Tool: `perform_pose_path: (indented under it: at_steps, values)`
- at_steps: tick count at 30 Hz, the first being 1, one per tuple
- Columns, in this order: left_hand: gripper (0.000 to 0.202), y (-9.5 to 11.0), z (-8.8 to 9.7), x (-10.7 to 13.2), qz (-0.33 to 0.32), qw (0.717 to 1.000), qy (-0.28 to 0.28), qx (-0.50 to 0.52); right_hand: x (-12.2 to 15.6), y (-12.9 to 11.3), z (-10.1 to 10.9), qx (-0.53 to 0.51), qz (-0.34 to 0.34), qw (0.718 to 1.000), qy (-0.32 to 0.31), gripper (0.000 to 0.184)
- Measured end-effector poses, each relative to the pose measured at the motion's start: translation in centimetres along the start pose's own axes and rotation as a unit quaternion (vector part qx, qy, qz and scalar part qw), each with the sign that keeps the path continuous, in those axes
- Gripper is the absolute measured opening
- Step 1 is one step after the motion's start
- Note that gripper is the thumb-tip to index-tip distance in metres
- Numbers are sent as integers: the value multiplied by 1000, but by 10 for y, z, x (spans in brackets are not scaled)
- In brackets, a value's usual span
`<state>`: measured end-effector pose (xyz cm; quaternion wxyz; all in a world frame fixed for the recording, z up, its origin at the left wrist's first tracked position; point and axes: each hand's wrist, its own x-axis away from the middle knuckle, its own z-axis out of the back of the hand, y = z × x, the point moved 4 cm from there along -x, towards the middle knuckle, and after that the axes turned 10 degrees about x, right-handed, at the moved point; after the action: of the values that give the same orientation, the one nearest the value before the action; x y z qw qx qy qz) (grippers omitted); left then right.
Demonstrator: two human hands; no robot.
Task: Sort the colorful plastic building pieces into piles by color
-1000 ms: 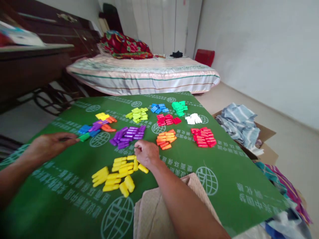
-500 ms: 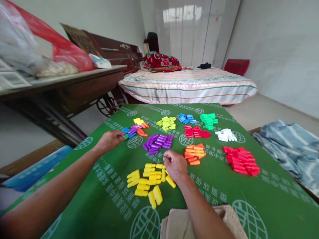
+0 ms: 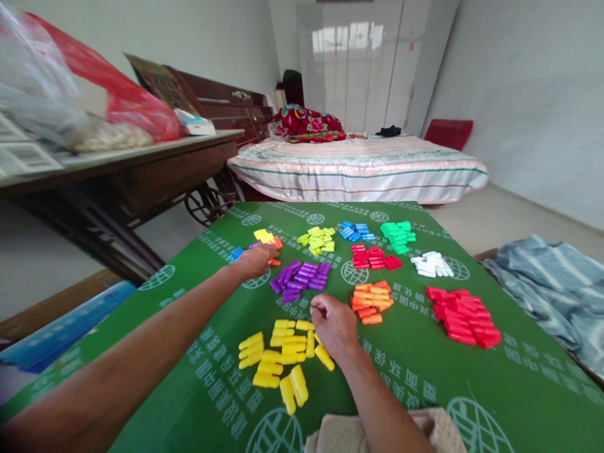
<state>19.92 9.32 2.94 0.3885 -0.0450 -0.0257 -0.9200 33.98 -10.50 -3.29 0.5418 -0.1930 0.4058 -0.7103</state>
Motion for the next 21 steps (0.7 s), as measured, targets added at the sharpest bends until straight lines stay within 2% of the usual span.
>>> perform_pose_path:
  at_steps: [3,8,18,21]
  values:
    - [25,1,-4,0,1,999,-12,-31,-1,0,-1,0,-1,1000,0,12]
    - [21,3,-1,12,-5,999,-16,-47,-2,-1,0,6,-4,1000,1,12]
    - [20,-11,1,46,20,1000,11,-8,-3,-5,3,33,-4,999,8,11]
    - [22,-11,9,49,32,999,29,18,-3,-6,4,39,-3,999,13,12]
